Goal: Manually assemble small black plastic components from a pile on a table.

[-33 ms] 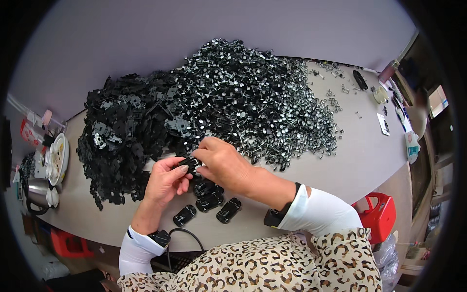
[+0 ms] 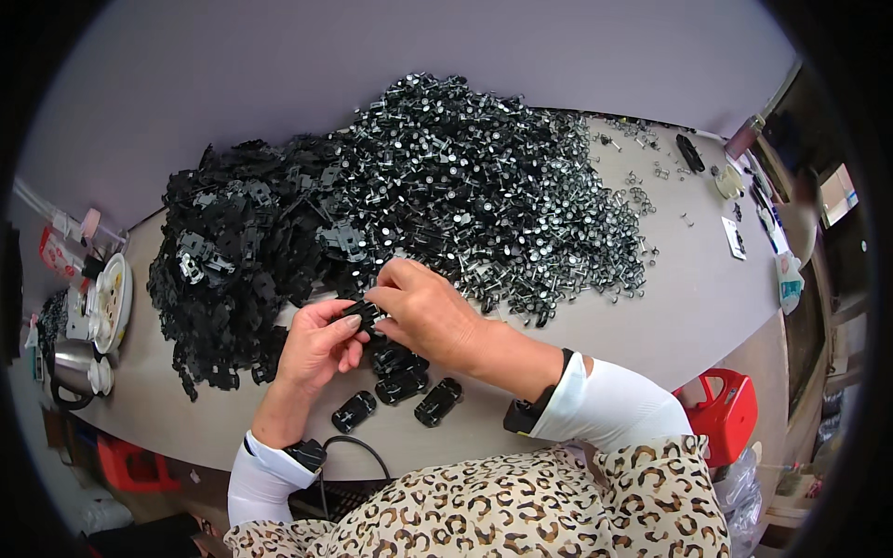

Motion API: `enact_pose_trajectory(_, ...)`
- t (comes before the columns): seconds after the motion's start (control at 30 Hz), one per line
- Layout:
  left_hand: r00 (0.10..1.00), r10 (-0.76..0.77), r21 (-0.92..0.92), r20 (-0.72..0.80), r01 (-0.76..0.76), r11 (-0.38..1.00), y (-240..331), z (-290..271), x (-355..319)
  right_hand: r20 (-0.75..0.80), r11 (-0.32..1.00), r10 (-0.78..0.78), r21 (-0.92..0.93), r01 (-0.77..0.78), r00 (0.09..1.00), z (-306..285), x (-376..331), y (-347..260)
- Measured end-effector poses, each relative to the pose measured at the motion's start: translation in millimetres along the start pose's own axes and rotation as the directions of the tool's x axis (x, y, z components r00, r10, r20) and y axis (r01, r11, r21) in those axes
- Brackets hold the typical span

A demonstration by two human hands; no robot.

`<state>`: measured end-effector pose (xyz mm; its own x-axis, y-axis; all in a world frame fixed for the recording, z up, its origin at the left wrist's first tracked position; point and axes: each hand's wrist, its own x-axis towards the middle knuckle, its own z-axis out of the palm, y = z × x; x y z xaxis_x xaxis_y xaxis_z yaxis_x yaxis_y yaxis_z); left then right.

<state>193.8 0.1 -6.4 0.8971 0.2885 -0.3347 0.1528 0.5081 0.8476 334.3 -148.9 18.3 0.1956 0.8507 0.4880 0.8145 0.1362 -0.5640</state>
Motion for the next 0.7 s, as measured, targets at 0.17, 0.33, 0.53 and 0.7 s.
enact_pose_trajectory(0.17, 0.994, -0.050, -0.171, 0.096, 0.065, 0.983, -2.7, -4.6, 1.6, 0.003, 0.996, -0.070, -0.060, 0.070, 0.998, -1.2, -1.4, 3.5)
enact_pose_trajectory(0.33, 0.990, -0.029, -0.205, 0.141, 0.058, 0.977, 0.0, -4.6, 2.6, -0.025, 0.997, -0.077, 0.012, 0.078, 0.997, 5.3, -6.2, 10.3)
enact_pose_trajectory(0.53, 0.989, 0.034, -0.212, 0.143, -0.003, 0.977, 1.7, -4.6, 2.4, -0.094, 0.988, -0.017, 0.148, 0.031, 0.995, 14.2, 2.4, 3.7)
enact_pose_trajectory(0.7, 0.950, 0.313, -0.263, 0.026, -0.295, 0.919, 1.3, 9.3, 4.5, -0.092, 0.978, 0.119, 0.185, -0.101, 0.989, 11.8, 12.7, 5.1)
